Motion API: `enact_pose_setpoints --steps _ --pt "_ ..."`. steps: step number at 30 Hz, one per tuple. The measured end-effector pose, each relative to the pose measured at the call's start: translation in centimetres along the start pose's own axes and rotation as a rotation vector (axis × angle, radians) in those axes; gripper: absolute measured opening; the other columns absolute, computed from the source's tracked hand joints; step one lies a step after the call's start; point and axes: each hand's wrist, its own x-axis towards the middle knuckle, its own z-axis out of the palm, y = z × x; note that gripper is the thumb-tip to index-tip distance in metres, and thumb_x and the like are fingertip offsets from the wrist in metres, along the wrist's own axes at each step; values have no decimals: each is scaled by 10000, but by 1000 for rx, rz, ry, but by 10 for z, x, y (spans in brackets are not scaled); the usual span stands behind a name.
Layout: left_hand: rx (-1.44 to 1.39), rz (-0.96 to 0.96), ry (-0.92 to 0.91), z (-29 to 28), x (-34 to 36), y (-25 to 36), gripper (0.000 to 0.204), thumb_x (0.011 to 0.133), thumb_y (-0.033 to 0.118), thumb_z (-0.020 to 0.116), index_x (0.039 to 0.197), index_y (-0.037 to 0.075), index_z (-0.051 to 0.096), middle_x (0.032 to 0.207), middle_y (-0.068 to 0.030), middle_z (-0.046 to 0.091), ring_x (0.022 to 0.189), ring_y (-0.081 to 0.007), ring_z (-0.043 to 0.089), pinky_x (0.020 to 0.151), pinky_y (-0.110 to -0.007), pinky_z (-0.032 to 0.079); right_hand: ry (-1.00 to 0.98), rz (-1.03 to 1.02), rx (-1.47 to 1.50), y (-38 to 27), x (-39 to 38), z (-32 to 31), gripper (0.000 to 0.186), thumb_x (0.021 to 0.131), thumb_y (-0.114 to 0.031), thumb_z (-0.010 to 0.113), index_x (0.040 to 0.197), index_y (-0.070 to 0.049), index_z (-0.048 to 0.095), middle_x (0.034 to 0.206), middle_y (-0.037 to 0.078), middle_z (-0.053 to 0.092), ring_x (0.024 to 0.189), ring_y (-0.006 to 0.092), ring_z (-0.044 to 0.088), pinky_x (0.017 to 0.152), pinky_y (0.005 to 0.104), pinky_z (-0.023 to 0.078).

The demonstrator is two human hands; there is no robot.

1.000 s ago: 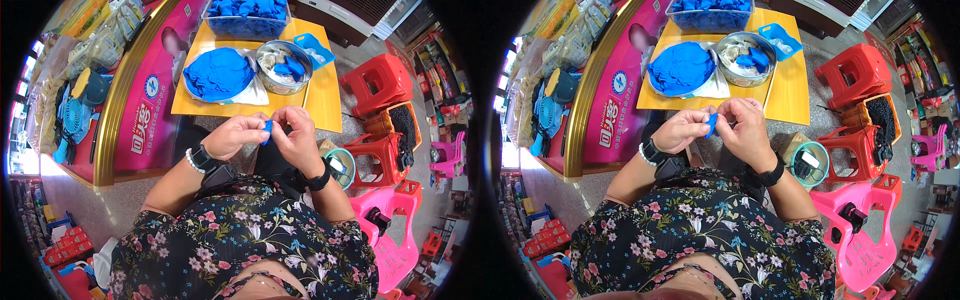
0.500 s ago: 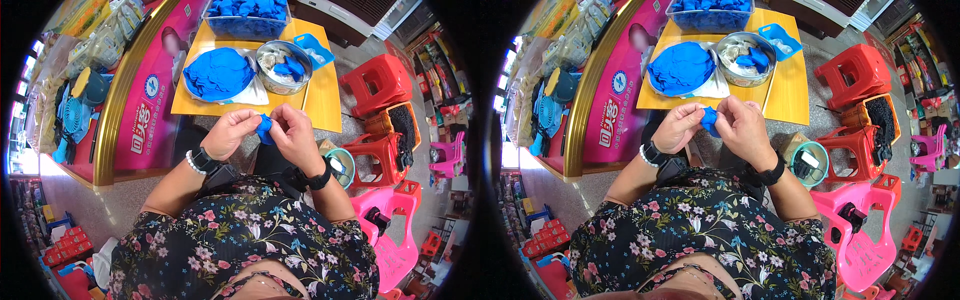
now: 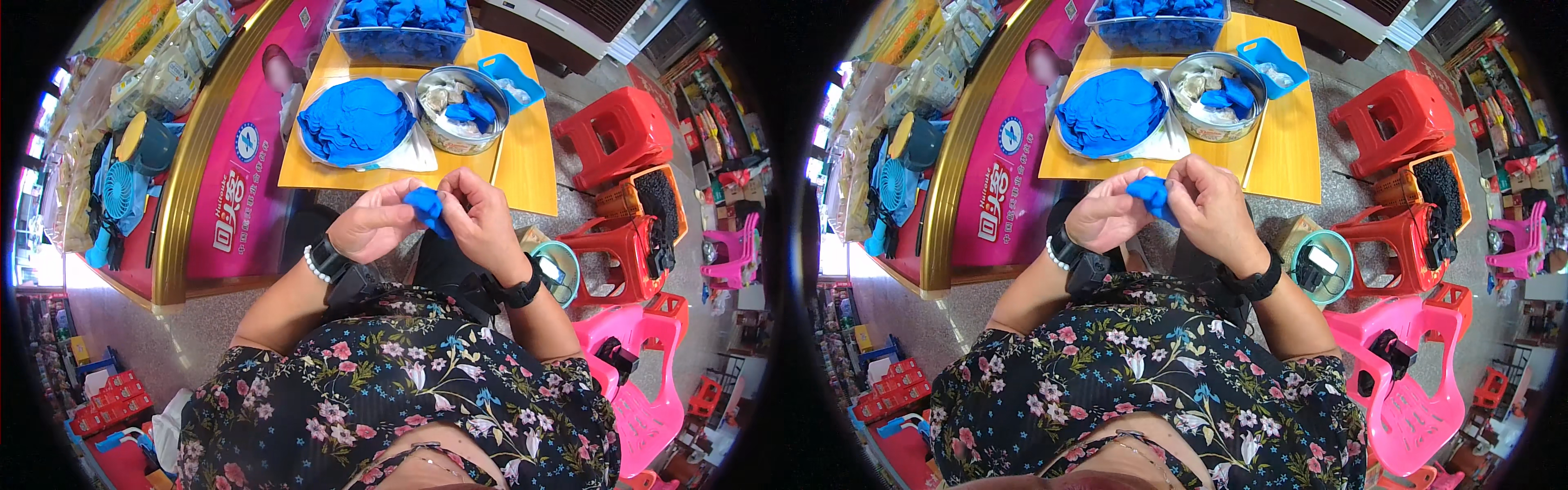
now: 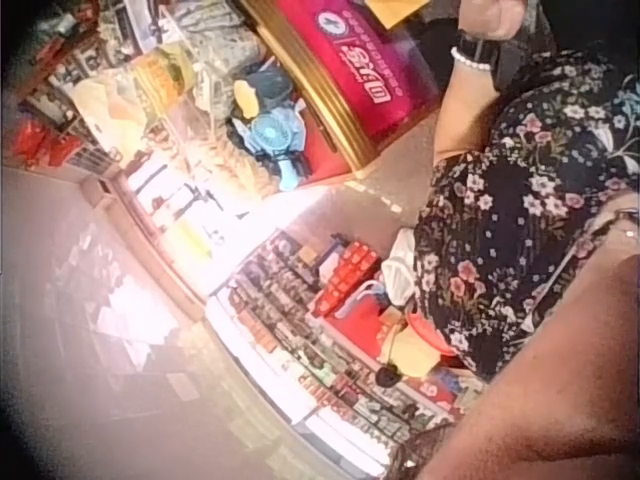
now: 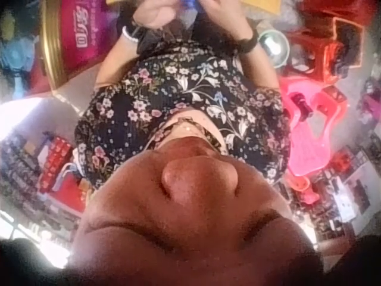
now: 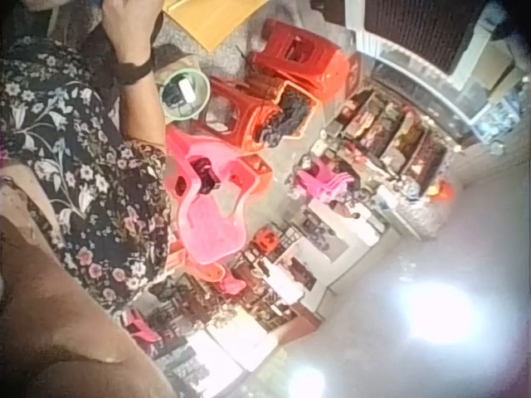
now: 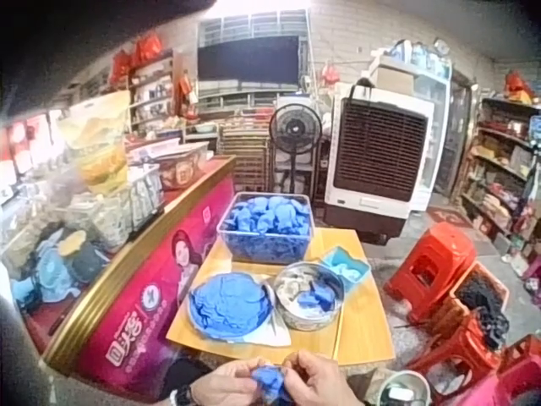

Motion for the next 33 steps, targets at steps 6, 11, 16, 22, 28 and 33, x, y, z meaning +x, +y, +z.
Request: enact_pose_setpoints --steps 6,11,16,22,28,33 --pt "325 61 349 7 10 -1 223 874 45 584 1095 16 572 1018 -33 600 921 -116 576 842 -275 463 -11 177 332 11 -4 1 78 859 -76 564 828 -4 565 746 0 582 681 65 513 601 230 431" --pt "731 57 375 12 10 6 179 856 49 584 1033 29 569 918 1 586 840 -63 542 770 -220 440 -103 204 370 11 -4 -1 78 872 -75 570 914 -10 566 801 -21 570 716 43 496 640 199 415" --pt "1092 395 593 19 18 -5 131 801 30 634 896 52 547 786 48 532 735 -23 500 662 -183 423 -60 175 364 19 -6 4 66 868 -62 568 905 -7 572 811 -11 578 728 45 527 646 211 433" --pt "1275 350 646 21 7 -4 127 808 48 675 816 47 548 703 86 514 649 4 469 559 -150 378 163 -184 106 10 -8 13 54 790 20 570 838 3 552 815 89 616 736 186 603 671 282 476" --pt "1101 393 539 26 12 -2 113 837 21 633 946 -6 623 864 -6 634 746 -48 582 650 -188 477 165 -356 -134 7 -10 7 144 726 24 616 859 -9 574 949 140 644 860 274 636 757 320 493" --pt "1308 518 589 25 13 -4 144 818 -26 622 962 -25 625 898 -40 643 771 -75 605 663 -209 499 202 -167 157 -2 -9 14 154 743 -18 667 879 -2 596 937 117 658 885 219 642 783 309 486"
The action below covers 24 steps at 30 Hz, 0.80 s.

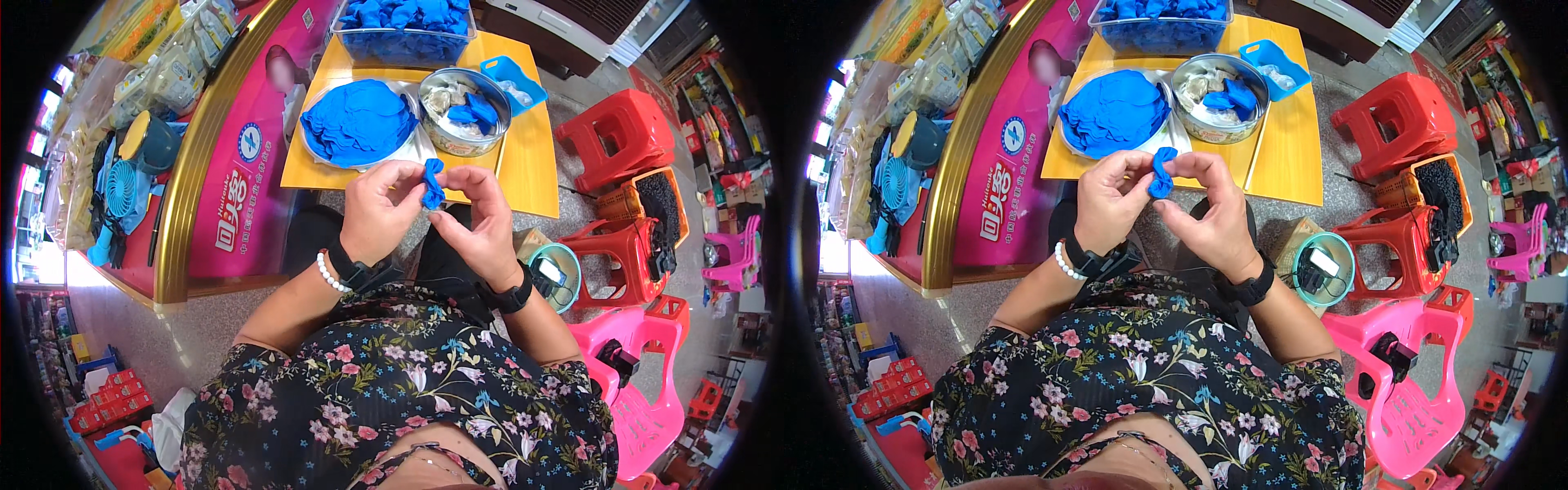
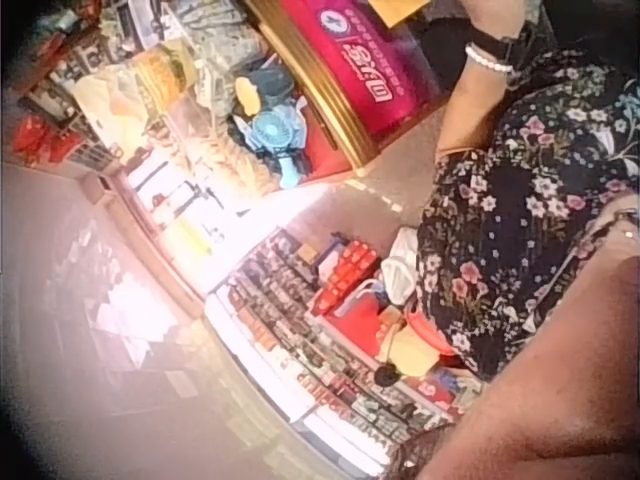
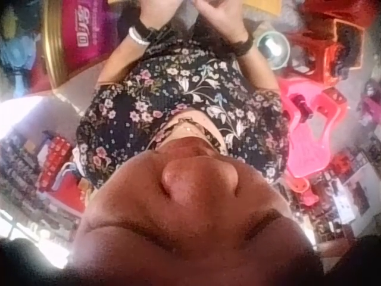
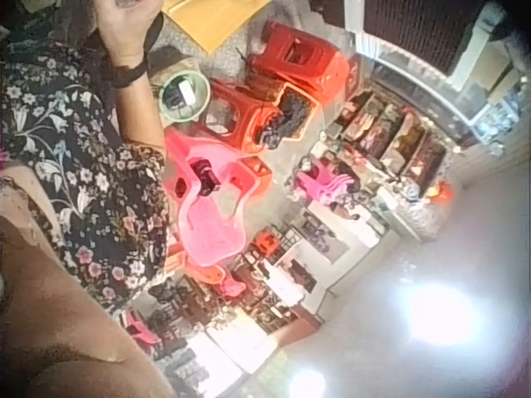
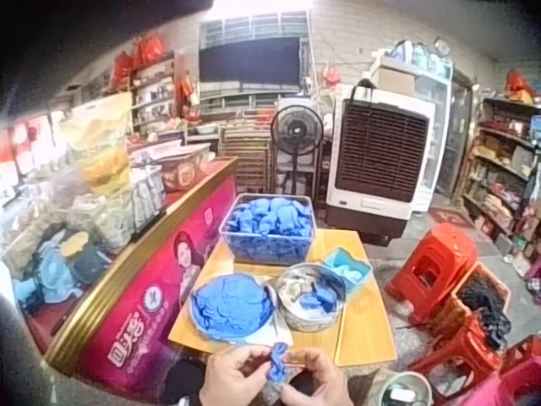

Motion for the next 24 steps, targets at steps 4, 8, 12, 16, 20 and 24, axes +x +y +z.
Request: enact_pose_setpoints --steps 4,8,12,16,20,24 --pt "90 106 39 4 -2 -2 136 813 -43 612 947 -19 622 877 -39 637 760 -72 600 644 -209 496 -111 12 -115 12 3 -10 147 777 -58 695 861 16 600 893 104 663 854 167 630 757 291 485" --pt "15 61 14 7 1 -5 125 809 -46 609 928 -10 611 851 -34 616 727 -68 585 629 -203 487 -36 139 -3 14 1 -8 122 810 -65 680 848 20 601 864 85 663 830 134 616 730 268 483" --pt "-14 53 30 8 1 -1 101 808 -55 601 899 -12 589 851 -37 593 722 -68 572 613 -200 478 9 202 115 9 1 -1 120 818 -71 680 847 16 603 856 59 656 810 104 597 715 245 477" --pt "20 119 78 8 2 1 91 809 -64 589 881 -10 578 841 -42 583 736 -79 573 609 -207 475 -127 290 52 11 4 -5 131 799 -64 694 849 15 602 853 55 642 768 108 587 703 253 477" --pt "195 300 98 4 6 -10 108 806 -69 587 889 0 579 804 -42 573 736 -94 574 618 -217 470 -146 115 -98 6 5 -8 122 783 -44 688 835 10 593 822 66 618 732 135 583 674 274 471" --pt "304 319 -6 -1 5 -10 115 818 -64 585 911 2 581 801 -22 580 744 -82 569 649 -215 463 -216 -162 -213 -3 9 -9 100 780 -23 659 807 8 567 794 86 583 719 164 574 652 292 456"
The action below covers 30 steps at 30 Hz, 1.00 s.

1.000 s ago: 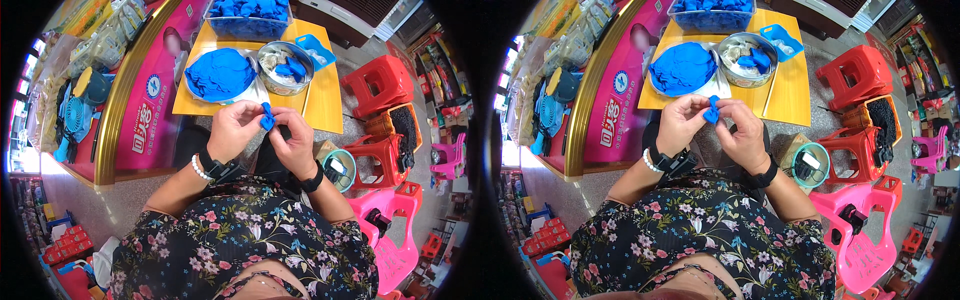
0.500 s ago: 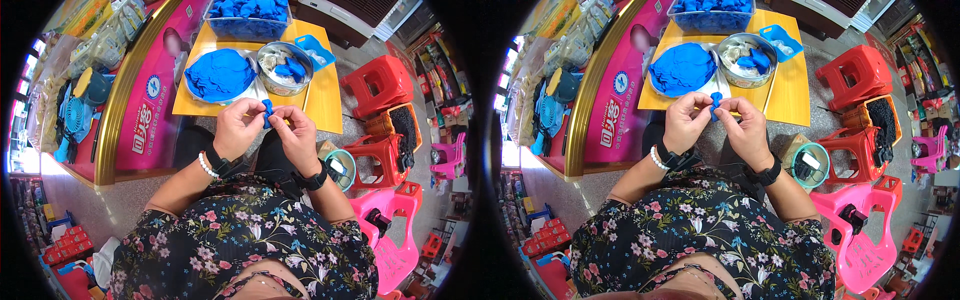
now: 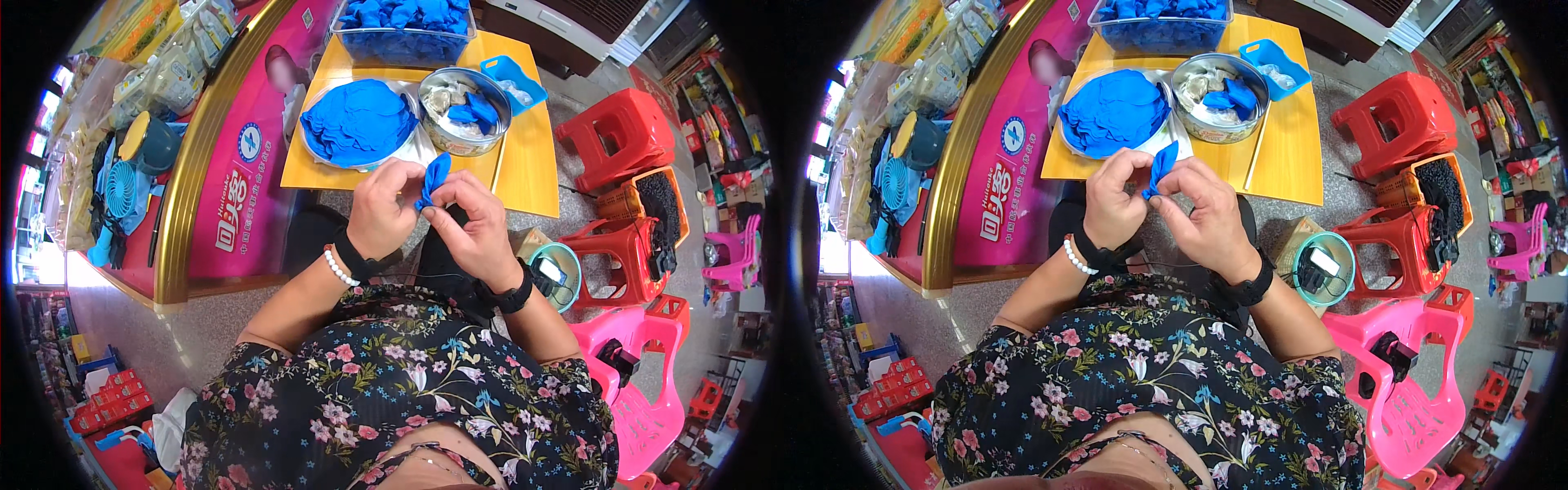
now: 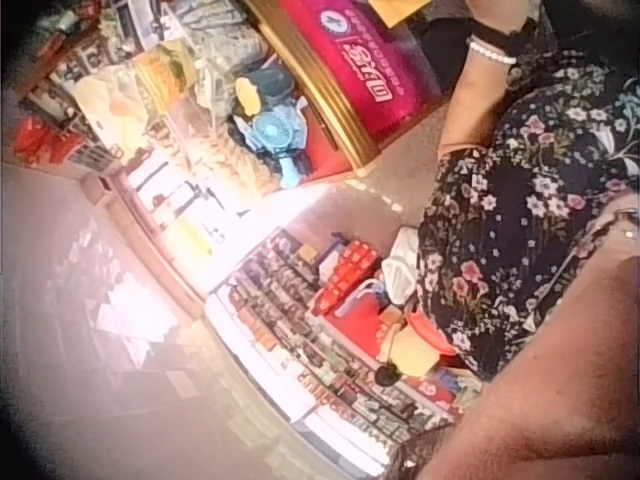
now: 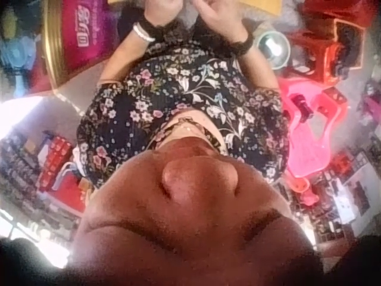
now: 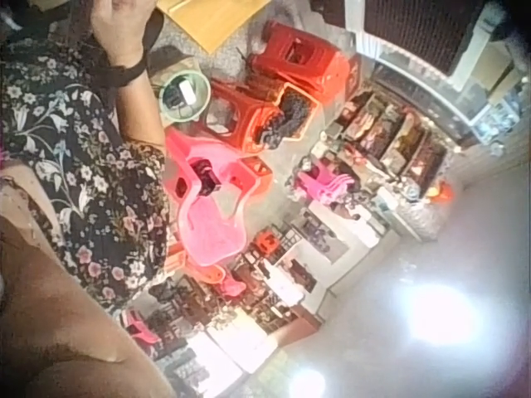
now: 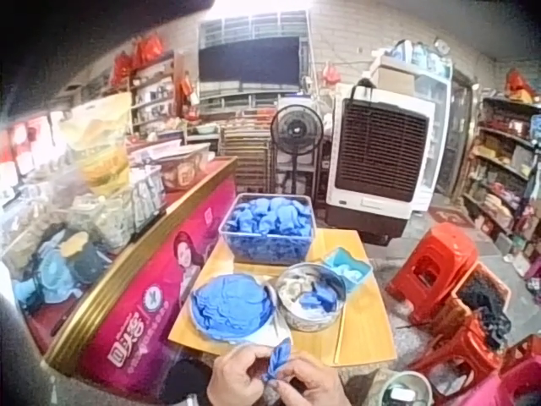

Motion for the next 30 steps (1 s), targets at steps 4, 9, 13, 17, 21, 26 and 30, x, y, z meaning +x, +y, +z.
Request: enact_pose_setpoints --steps 4,9,13,17,21,26,30 --pt "-795 -470 -81 -5 -5 -1 130 870 -30 561 983 5 612 881 -1 618 826 -75 588 693 -221 494 -6 157 164 -2 -2 0 95 794 -29 642 820 6 557 793 81 571 731 161 564 654 279 445" --pt "-826 -447 -151 -6 4 -1 135 869 -7 571 1001 1 600 923 -23 618 824 -77 590 711 -222 496 19 294 343 7 -11 6 95 799 -37 642 831 2 561 788 71 567 731 158 557 658 267 434" --pt "-988 -599 -361 -16 4 -13 141 865 4 580 1005 15 584 950 -18 599 839 -77 583 726 -221 488 -25 141 186 5 -8 3 101 793 -46 658 818 -5 570 783 66 565 725 162 549 659 268 429" --pt "-933 -493 -277 -4 0 -14 120 871 21 587 990 29 571 935 -17 596 815 -76 580 724 -220 479 -2 157 161 4 -8 4 103 788 -46 665 807 -9 571 779 68 561 718 172 541 652 276 427" --pt "-1082 -461 -114 7 -1 -8 82 880 -1 563 951 38 547 992 -19 577 878 -68 552 762 -211 464 -31 143 178 -1 -6 3 124 778 -55 669 808 -10 557 778 85 557 710 198 543 641 291 425" --pt "-849 -433 32 12 2 7 95 896 13 553 990 28 556 997 -27 592 876 -68 562 773 -207 464 -87 121 115 -1 -1 -2 141 781 -71 663 810 -5 541 766 97 553 701 216 543 632 303 424" --pt "-750 -441 -6 12 5 10 150 901 29 556 1049 17 573 965 -28 617 850 -75 580 768 -214 475 -85 135 142 3 -1 -3 147 794 -93 643 797 3 531 743 94 535 686 210 526 623 307 418"
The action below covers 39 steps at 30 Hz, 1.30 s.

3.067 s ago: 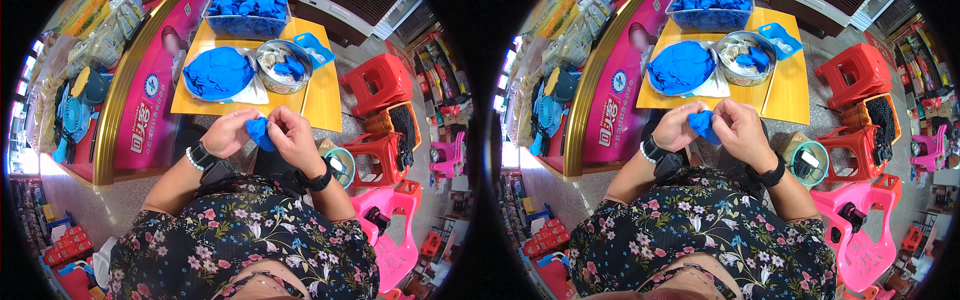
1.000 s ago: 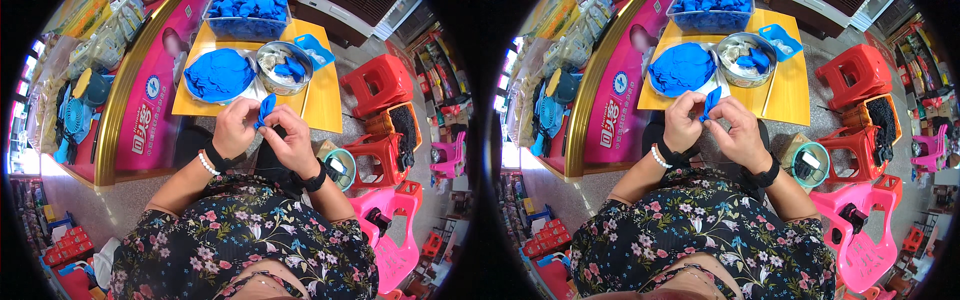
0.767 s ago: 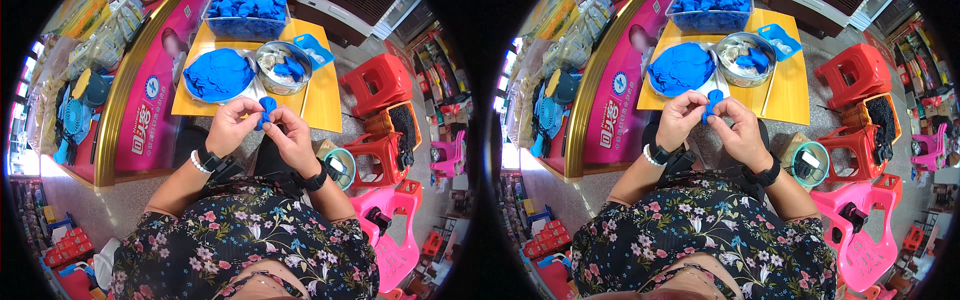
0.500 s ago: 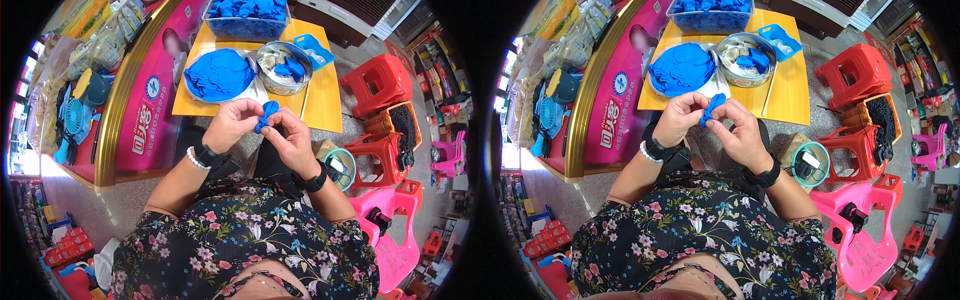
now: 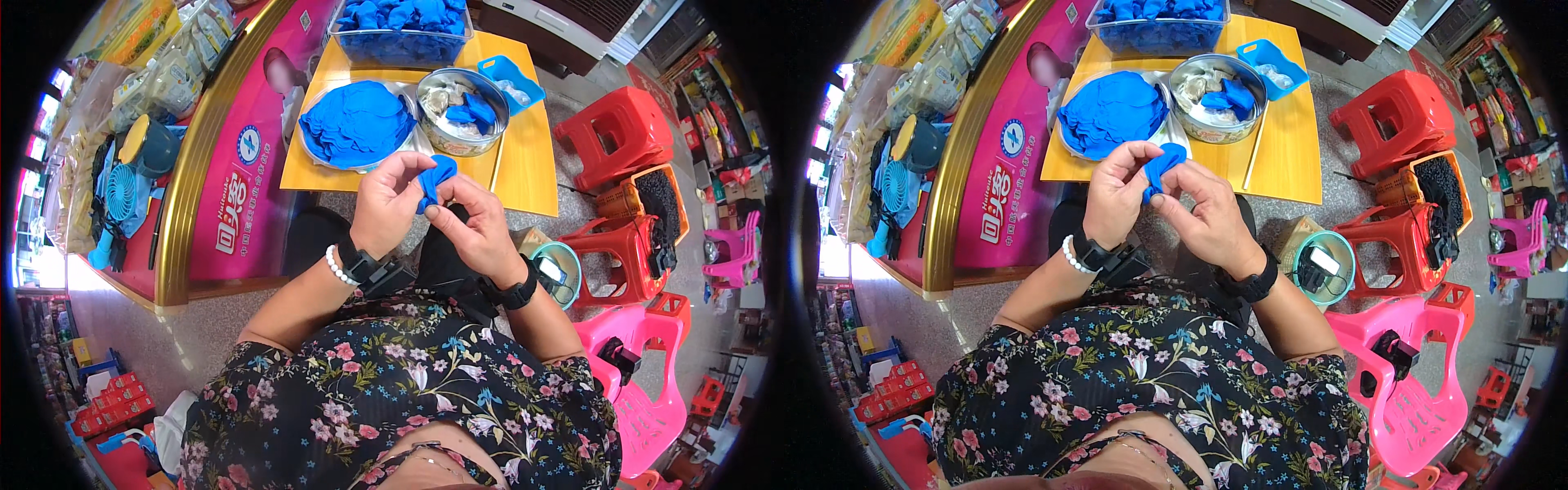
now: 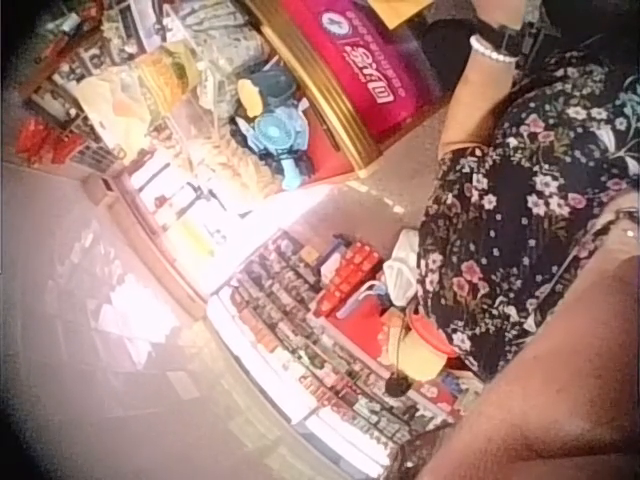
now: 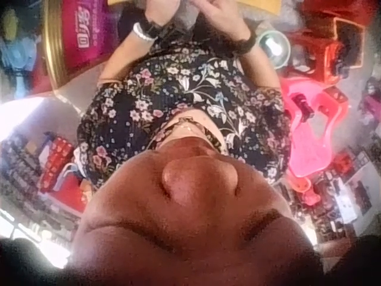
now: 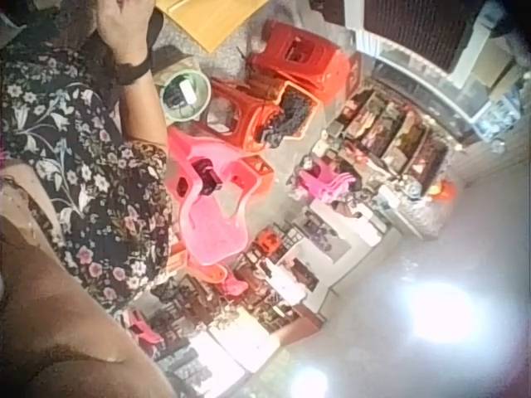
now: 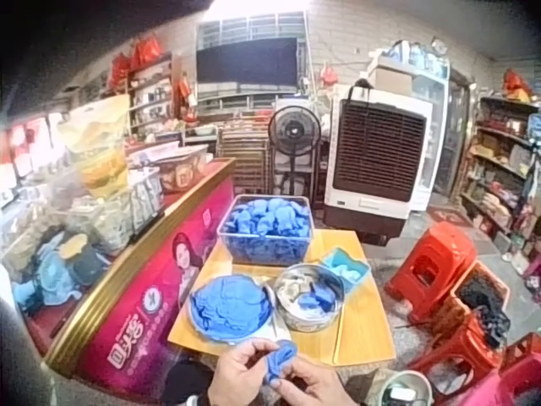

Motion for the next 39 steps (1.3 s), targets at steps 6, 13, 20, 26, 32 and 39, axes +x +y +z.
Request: enact_pose_setpoints --steps 6,13,20,26,32,39 --pt "-212 -201 -20 -4 -2 -2 149 903 59 562 1035 -4 588 933 -16 616 827 -74 579 762 -215 471 60 45 29 8 1 -5 140 789 -95 586 759 9 498 712 90 494 661 203 490 603 303 394" --pt "-84 -337 -454 -24 2 7 108 878 78 577 948 -3 593 870 35 515 802 -43 484 704 -205 395 171 -30 -91 15 0 -12 76 743 -38 521 731 15 468 687 94 458 639 209 461 593 310 381" --pt "25 -127 -487 -25 1 11 87 833 26 628 904 -2 588 944 -6 536 842 -75 519 753 -224 422 93 157 157 20 -3 -15 73 801 -60 523 755 -5 506 717 10 491 677 100 452 627 245 385" --pt "-268 -211 -147 -10 -6 3 99 846 -13 581 944 -14 600 915 -19 599 811 -79 569 736 -222 472 -74 353 392 23 -6 -6 98 847 -87 530 764 -35 534 716 -46 501 670 41 431 595 205 357" --pt "50 -351 -276 -21 -2 5 144 850 11 538 980 -7 597 898 -16 615 758 -73 565 676 -211 458 27 310 257 17 -5 -11 99 833 -87 533 758 -23 520 699 -37 486 664 42 420 575 212 361" --pt "-596 -594 -392 -16 -10 15 133 875 133 583 941 26 624 772 29 567 663 -71 513 655 -212 431 13 192 187 7 2 -13 93 840 -83 536 787 -11 511 719 -20 486 675 51 431 578 217 382"
